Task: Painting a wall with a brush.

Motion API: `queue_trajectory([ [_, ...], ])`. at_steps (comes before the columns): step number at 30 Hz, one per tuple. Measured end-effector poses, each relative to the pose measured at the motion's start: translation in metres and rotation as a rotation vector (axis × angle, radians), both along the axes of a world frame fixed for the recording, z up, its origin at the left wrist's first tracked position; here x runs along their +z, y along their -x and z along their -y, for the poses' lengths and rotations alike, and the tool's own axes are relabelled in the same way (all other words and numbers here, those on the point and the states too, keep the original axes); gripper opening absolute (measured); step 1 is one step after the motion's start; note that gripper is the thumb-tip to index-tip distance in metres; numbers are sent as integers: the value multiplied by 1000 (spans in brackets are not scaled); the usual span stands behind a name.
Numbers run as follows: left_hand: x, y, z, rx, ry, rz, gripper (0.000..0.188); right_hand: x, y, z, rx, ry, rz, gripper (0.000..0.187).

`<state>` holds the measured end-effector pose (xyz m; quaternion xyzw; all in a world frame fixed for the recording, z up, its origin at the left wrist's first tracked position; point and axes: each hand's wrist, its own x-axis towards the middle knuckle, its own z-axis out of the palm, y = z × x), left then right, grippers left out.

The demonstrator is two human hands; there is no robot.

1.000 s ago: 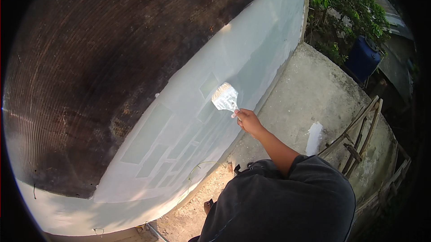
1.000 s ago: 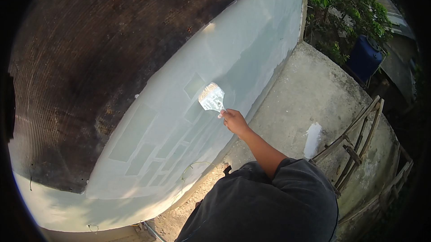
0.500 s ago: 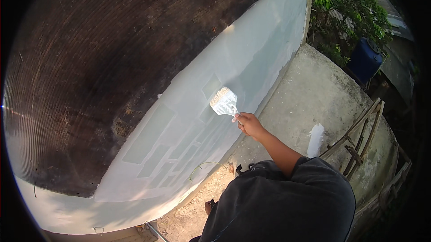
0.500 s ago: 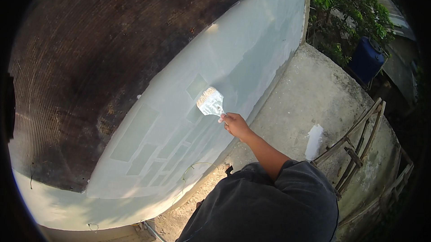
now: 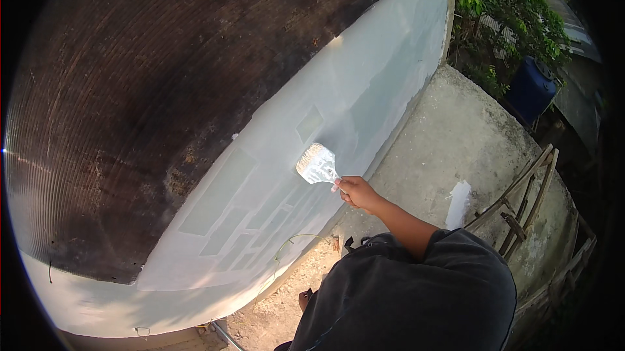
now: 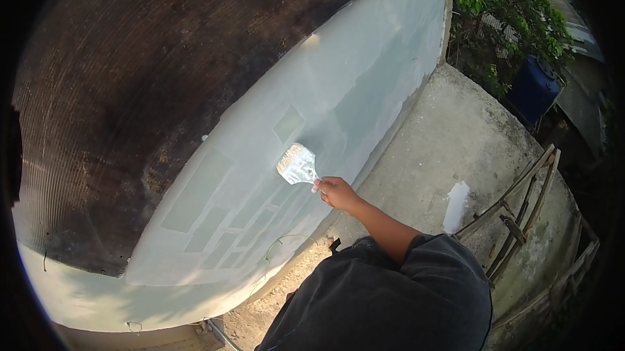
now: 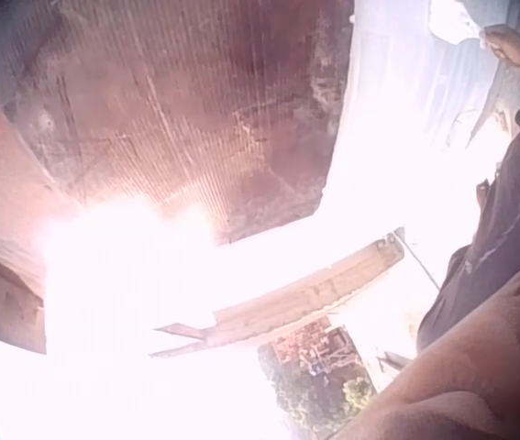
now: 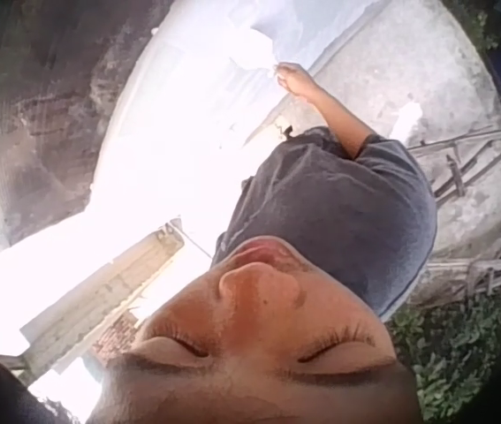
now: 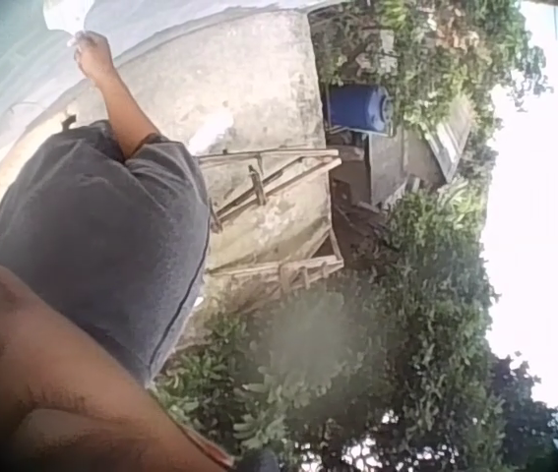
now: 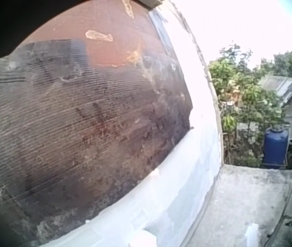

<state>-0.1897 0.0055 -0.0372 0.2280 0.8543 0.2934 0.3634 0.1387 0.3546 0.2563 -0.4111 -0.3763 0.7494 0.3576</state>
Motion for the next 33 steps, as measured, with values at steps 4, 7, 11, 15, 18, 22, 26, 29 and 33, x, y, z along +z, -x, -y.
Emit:
queue_trajectory([
  [4, -15, 20, -6, -105, 30, 16, 39, 0, -13, -6, -111, -3, -40, 28],
  [7, -16, 18, -9, -136, 34, 2, 39, 7, -30, -22, -279, 13, -22, 29],
  [11, -16, 19, -10, -159, 18, -37, 39, 11, -15, -20, -276, 29, -76, 29],
  [15, -15, 20, -10, -189, 8, -75, 38, -4, 20, 10, -138, 64, -129, 29],
  [18, -19, 25, 0, -181, -7, -110, 38, -9, 37, 22, 65, 36, -91, 29],
  [22, -14, 24, -1, -213, -8, -149, 37, -15, 17, 16, 32, 12, -59, 29],
  [26, -23, 22, 5, -28, -39, -157, 32, 5, -7, -5, -130, 27, -66, 29],
  [29, -27, 28, 13, -90, -78, -33, 34, 5, -15, -16, -228, 2, -64, 29],
  [33, -26, 25, 17, -143, 57, -15, 34, 5, -1, -6, -164, -20, -53, 30],
])
